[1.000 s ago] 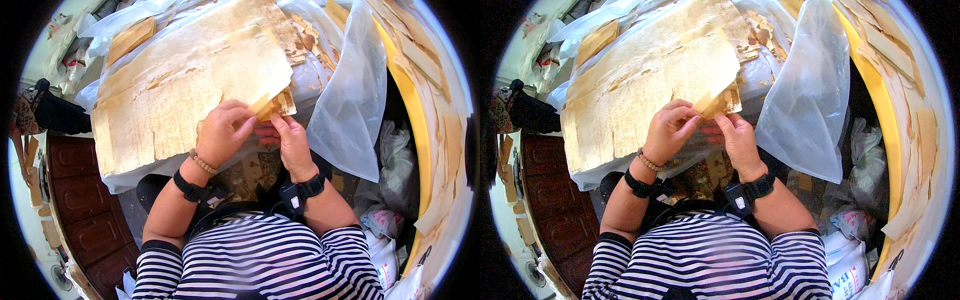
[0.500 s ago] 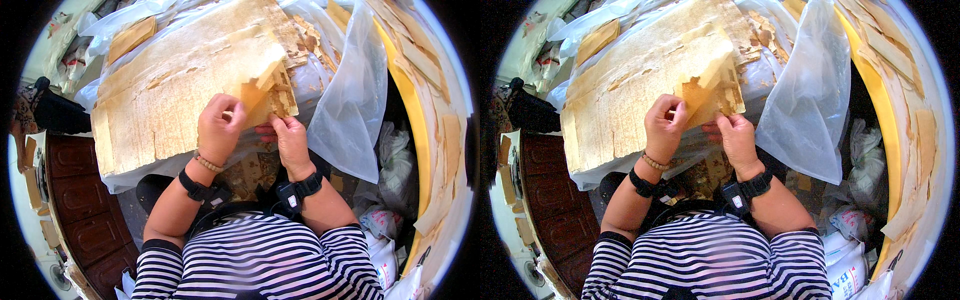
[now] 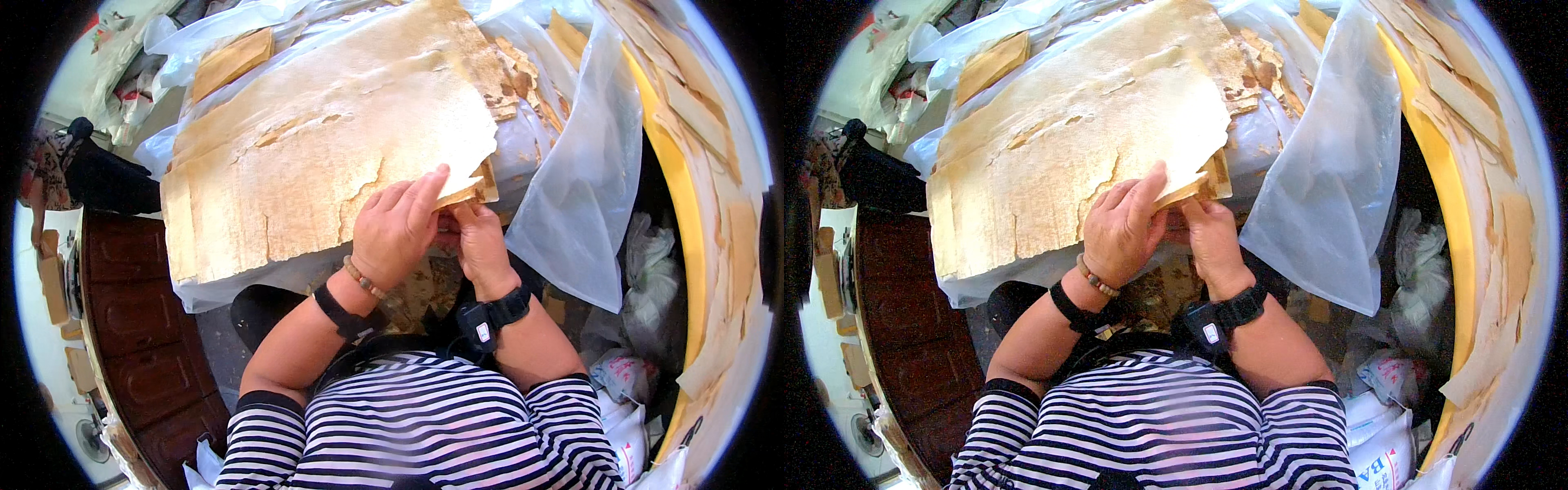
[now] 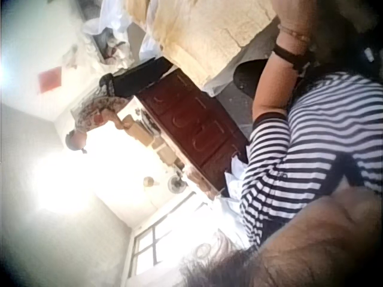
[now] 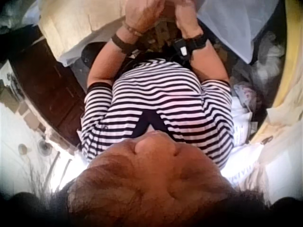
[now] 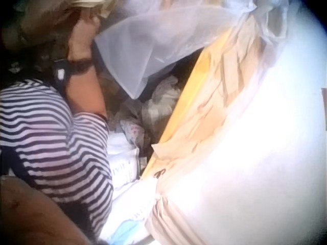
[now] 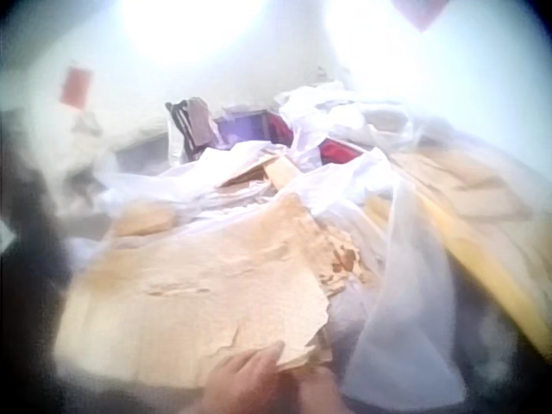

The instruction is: Sorting and peeling thin yellow sheets of material from a stack on a work table.

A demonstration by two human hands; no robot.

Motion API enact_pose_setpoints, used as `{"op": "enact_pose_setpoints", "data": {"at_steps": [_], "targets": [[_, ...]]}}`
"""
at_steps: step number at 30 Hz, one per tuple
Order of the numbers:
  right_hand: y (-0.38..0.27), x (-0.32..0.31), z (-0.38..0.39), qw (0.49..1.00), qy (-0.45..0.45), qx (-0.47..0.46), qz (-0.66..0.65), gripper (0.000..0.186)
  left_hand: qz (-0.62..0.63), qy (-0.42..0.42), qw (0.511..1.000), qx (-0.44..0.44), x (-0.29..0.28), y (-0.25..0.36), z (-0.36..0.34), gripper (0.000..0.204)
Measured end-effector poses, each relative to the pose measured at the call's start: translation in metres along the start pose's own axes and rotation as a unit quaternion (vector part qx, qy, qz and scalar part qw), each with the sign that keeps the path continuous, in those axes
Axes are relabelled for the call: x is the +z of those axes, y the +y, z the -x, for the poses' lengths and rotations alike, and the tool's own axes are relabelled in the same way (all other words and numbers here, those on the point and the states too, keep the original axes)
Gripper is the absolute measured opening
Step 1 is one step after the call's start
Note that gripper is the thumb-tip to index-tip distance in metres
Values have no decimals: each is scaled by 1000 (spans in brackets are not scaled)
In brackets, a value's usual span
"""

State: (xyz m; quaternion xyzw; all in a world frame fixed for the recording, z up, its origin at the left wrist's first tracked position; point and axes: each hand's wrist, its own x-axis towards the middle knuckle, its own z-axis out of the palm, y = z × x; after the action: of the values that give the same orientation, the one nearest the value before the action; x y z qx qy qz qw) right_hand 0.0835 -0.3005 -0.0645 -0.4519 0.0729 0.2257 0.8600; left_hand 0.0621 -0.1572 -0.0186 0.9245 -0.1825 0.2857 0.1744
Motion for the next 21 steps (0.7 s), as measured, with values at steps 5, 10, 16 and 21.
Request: {"op": "enact_pose_setpoints", "data": {"at_steps": [5, 10, 16, 21], "targets": [[13, -8, -6, 998, 48, -40, 15, 30, 27, -71, 996, -38, -2, -2, -5, 47], [6, -11, -2, 999, 23, -19, 27, 37, -46, -45, 997, -31, 9, -4, 0, 34], [-1, -11, -3, 996, 46, -20, 72, 32, 15, -15, 992, -122, -5, -14, -11, 31], [1, 1, -5, 998, 59, -15, 36, 28, 265, 86, 912, -302, -34, -62, -26, 16]]}}
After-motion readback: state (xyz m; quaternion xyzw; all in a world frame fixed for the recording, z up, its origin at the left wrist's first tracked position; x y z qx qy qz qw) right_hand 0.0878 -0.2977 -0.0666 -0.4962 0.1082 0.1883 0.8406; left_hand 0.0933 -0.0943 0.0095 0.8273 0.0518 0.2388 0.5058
